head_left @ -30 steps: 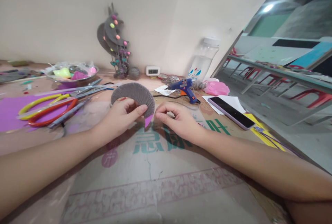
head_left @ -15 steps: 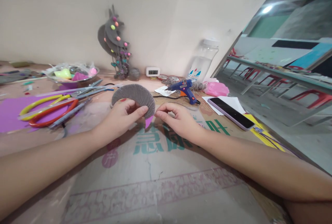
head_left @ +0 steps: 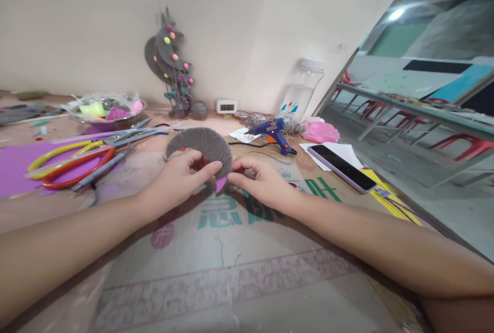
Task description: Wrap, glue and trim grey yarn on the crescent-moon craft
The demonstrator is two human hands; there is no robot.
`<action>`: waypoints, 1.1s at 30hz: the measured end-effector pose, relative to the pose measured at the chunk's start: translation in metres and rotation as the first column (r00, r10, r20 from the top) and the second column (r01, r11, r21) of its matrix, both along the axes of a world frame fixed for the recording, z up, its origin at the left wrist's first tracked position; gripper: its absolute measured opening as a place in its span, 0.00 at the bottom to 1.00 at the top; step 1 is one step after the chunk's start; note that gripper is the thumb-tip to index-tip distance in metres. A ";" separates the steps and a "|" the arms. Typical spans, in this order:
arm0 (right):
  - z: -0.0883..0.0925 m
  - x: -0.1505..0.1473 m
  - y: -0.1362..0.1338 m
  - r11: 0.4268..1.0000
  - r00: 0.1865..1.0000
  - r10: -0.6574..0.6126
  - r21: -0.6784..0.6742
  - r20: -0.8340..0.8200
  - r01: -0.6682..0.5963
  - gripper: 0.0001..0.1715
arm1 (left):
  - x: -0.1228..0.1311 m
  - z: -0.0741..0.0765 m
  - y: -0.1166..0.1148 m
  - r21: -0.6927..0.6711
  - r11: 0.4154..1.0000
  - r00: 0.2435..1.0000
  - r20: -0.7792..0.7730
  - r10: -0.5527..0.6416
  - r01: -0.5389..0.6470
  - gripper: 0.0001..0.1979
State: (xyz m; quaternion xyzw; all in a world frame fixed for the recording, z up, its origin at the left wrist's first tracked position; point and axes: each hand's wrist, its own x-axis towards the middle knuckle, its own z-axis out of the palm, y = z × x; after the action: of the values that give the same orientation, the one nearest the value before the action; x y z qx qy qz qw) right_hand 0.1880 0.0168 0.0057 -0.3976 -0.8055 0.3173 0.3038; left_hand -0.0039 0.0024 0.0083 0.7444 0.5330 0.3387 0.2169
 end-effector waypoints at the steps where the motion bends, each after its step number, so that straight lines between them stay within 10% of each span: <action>1: 0.000 0.000 0.000 1.000 1.000 -0.008 -0.018 -0.009 0.008 0.06 | 0.000 0.000 0.000 -0.007 1.000 1.000 -0.008 -0.002 0.002 0.21; 21: -0.003 0.004 0.003 0.981 0.996 0.083 0.173 0.020 -0.085 0.13 | -0.002 -0.005 0.004 -0.062 0.997 0.998 0.047 -0.033 0.036 0.22; 33: -0.001 0.002 0.003 0.992 0.993 -0.104 0.069 -0.048 0.107 0.09 | -0.001 -0.004 0.005 -0.111 0.994 0.986 0.166 -0.004 0.023 0.20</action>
State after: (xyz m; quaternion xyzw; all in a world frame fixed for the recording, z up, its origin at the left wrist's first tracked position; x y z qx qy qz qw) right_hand 0.1901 0.0203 0.0043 -0.4214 -0.7873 0.2804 0.3522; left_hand -0.0053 0.0077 0.0041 0.7038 0.5265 0.3673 0.3043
